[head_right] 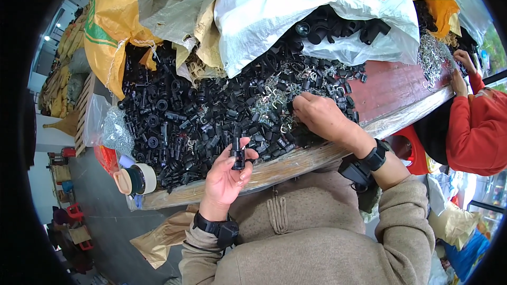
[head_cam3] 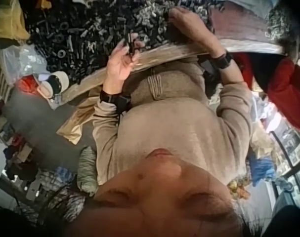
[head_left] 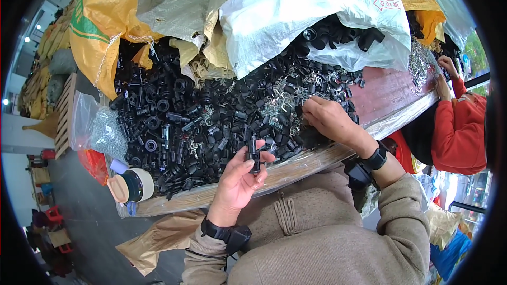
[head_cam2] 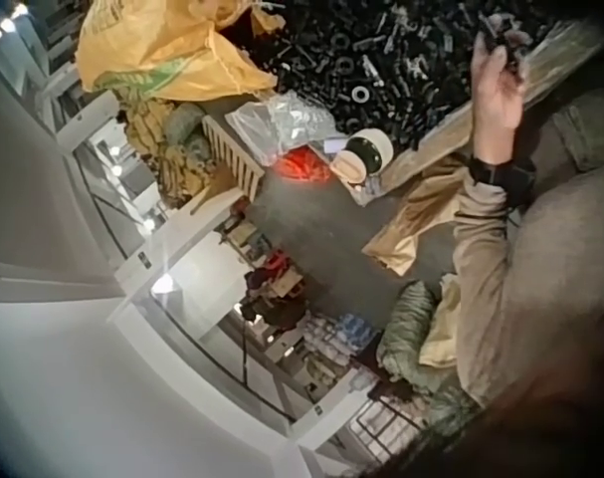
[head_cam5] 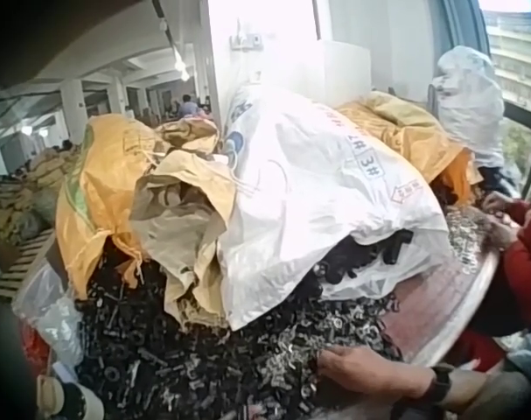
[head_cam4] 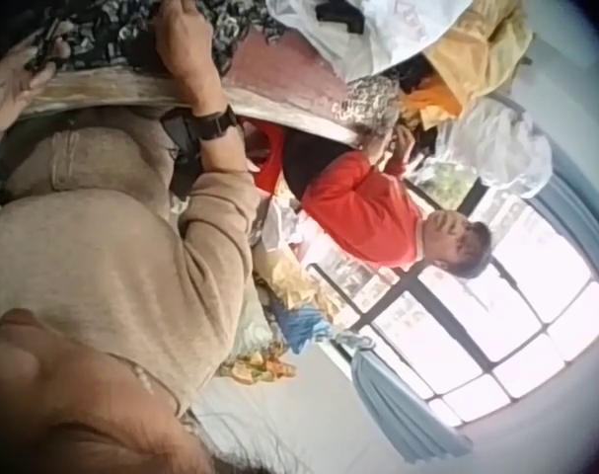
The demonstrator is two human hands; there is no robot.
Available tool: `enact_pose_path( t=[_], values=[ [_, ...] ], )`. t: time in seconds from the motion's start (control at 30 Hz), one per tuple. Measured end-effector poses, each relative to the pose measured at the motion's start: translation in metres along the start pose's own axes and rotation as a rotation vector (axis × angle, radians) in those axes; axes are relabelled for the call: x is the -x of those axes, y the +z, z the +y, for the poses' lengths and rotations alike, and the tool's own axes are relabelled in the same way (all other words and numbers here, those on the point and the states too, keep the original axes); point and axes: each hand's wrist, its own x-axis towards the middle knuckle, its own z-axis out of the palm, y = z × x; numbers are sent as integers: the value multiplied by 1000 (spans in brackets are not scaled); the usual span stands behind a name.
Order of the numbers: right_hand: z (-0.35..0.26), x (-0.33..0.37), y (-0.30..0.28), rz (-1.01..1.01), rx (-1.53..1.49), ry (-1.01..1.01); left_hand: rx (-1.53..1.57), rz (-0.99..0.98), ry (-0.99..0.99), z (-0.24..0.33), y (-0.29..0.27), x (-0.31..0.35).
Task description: The person picks up a black plastic component and a small metal clip from a pile, then inserts the clip into the component by hand. They repeat this process, assembling each part one at a time before placing them back onto the table.
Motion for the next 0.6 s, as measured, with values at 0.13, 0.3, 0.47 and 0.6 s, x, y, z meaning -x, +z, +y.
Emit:
enact_pose_path(
  t=[0.13, 0.3, 0.47, 0.6],
  values=[
    [6, -2, 0, 89, -139, 2, -48, -18, -2, -1, 0, -8],
    [2, -2, -7, 105, -236, 87, -114, 45, 6, -5, 5, -12],
    [-21, 12, -1, 69, -671, 314, -484, 160, 119, -18, 7, -12],
    [-53, 22, 9, -14, -1018, 325, -959, 233, 362, -28, 24, -17]
  ],
)
